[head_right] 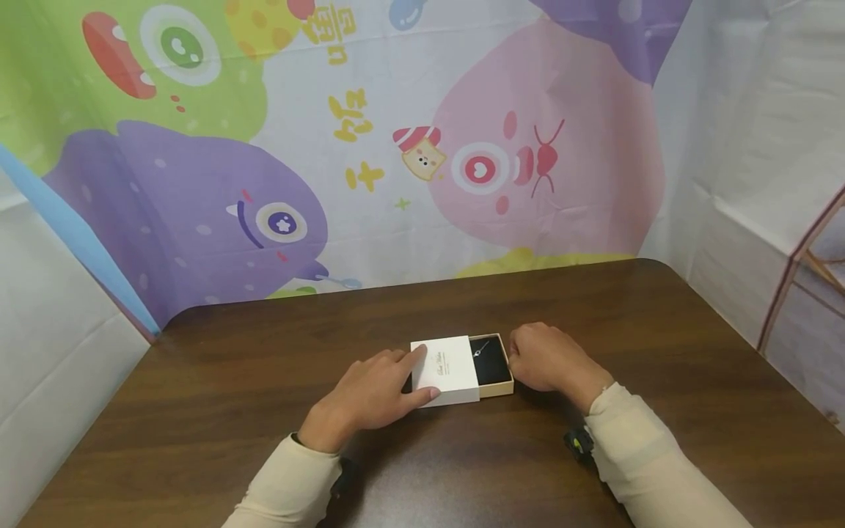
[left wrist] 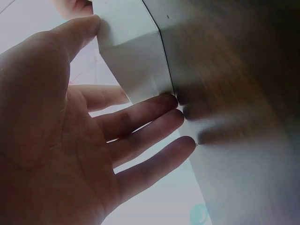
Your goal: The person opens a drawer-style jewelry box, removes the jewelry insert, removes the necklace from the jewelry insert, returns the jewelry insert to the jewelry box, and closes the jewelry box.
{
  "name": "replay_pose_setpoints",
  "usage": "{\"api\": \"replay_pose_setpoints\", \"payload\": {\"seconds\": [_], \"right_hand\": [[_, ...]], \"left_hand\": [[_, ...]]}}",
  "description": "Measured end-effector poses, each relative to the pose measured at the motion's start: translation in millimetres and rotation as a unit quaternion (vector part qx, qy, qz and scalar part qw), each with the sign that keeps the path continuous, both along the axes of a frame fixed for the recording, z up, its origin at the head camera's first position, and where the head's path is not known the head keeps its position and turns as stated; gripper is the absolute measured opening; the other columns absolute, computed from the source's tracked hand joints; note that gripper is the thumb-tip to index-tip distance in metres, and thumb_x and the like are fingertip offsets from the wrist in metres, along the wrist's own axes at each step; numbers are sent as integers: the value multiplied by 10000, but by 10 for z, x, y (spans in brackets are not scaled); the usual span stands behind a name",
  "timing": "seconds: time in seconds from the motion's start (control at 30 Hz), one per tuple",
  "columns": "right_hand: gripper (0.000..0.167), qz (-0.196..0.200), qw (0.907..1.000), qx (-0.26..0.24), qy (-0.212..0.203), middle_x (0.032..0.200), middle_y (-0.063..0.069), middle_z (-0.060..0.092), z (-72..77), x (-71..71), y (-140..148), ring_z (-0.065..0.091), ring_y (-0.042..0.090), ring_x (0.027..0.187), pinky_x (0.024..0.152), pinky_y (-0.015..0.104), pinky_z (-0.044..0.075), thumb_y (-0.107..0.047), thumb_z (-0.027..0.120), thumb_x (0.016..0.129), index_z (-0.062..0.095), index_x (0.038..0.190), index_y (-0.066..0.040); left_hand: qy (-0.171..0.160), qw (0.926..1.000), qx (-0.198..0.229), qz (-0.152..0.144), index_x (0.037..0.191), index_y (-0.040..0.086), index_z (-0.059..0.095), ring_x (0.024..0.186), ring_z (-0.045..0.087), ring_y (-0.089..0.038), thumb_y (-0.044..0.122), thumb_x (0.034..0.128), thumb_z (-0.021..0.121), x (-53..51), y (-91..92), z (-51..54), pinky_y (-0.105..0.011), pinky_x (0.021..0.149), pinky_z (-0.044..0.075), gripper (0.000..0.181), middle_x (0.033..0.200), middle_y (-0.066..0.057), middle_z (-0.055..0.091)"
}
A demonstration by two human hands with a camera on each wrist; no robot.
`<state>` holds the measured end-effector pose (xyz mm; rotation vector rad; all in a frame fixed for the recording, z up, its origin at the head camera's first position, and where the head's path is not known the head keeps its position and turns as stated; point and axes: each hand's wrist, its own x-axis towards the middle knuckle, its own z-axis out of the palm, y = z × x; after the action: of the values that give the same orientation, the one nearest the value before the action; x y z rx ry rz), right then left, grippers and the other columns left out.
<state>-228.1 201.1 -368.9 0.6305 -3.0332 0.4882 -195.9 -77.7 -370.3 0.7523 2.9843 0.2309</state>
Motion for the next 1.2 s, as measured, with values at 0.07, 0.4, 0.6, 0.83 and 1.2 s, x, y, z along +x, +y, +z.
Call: {"api": "replay_pose_setpoints", "payload": {"seconds": [0.07,0.4,0.6,0.83,1.2], "right_hand": [[187,16,10000,-3,31,705,-25,532,-4,-3,4,492,148,631,584,344,419,-75,584,872,597,705,-157],[199,53,9999,7,145,704,-29,528,-2,-1,6,495,149,642,601,346,425,-70,583,862,584,689,-166],[198,18,9999,11,100,702,-24,525,0,2,10,490,152,637,596,343,419,-70,583,868,584,691,-159],[193,25,10000,-12,70,706,-19,530,2,-4,6,491,154,636,591,343,418,-68,581,876,591,701,-151],[201,-22,10000,-1,34,685,-18,520,-7,-10,11,484,157,621,585,342,414,-63,580,872,580,691,-150]], "left_hand": [[-13,10000,-10,4,1542,143,407,1191,576,-244,625,956,534,1,-1,0,-496,921,478,770,1355,-102,597],[-66,10000,41,45,1546,141,402,1211,565,-245,622,957,535,6,-4,-8,-496,941,468,773,1371,-98,588],[-45,10000,6,19,1546,145,400,1206,568,-245,624,957,532,-3,-4,-7,-500,933,472,771,1367,-98,591],[15,10000,-12,0,1541,145,408,1193,573,-241,627,955,531,-9,-7,-11,-496,914,478,769,1355,-97,596],[-22,10000,4,13,1544,140,404,1209,564,-245,626,953,535,-7,1,-7,-495,933,473,776,1373,-102,586]]}}
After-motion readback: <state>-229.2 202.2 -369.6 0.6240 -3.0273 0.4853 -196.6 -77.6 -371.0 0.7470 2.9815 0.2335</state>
